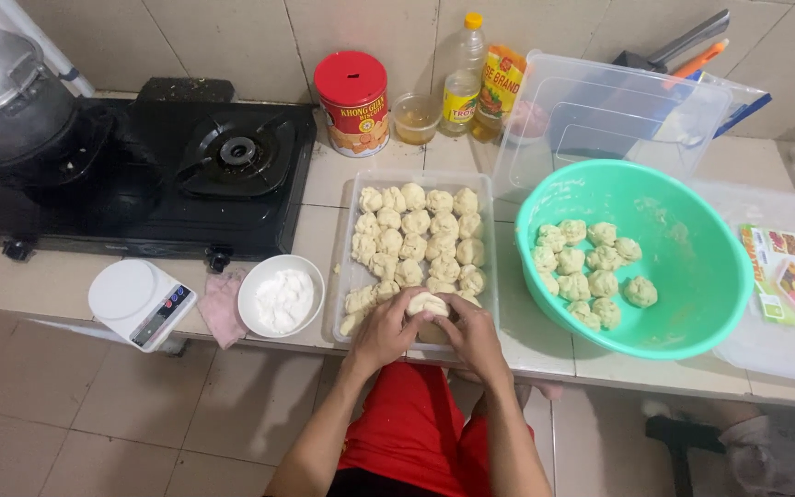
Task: The person is portioning dough from a large green bowl into small balls and arranging them in a rectangular plastic tray.
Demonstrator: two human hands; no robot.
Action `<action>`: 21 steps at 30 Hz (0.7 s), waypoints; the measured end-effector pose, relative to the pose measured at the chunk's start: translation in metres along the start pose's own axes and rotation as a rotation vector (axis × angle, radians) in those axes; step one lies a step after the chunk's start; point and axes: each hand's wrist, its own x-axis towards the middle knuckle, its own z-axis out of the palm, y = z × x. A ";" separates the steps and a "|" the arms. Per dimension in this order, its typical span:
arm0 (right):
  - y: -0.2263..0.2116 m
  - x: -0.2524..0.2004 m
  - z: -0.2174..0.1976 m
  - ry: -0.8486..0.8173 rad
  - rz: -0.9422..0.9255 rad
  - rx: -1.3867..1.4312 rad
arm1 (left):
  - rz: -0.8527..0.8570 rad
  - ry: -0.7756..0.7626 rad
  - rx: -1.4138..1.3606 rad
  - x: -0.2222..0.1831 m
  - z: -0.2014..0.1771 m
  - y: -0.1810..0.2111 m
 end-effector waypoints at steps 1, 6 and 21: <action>-0.004 0.001 -0.002 -0.002 0.000 0.000 | -0.002 0.001 0.000 0.002 0.000 -0.001; -0.039 0.001 -0.015 -0.105 0.086 0.101 | 0.010 -0.010 0.000 0.005 0.001 -0.009; -0.038 0.003 -0.016 -0.121 0.046 0.065 | 0.056 0.073 0.089 -0.005 -0.005 0.009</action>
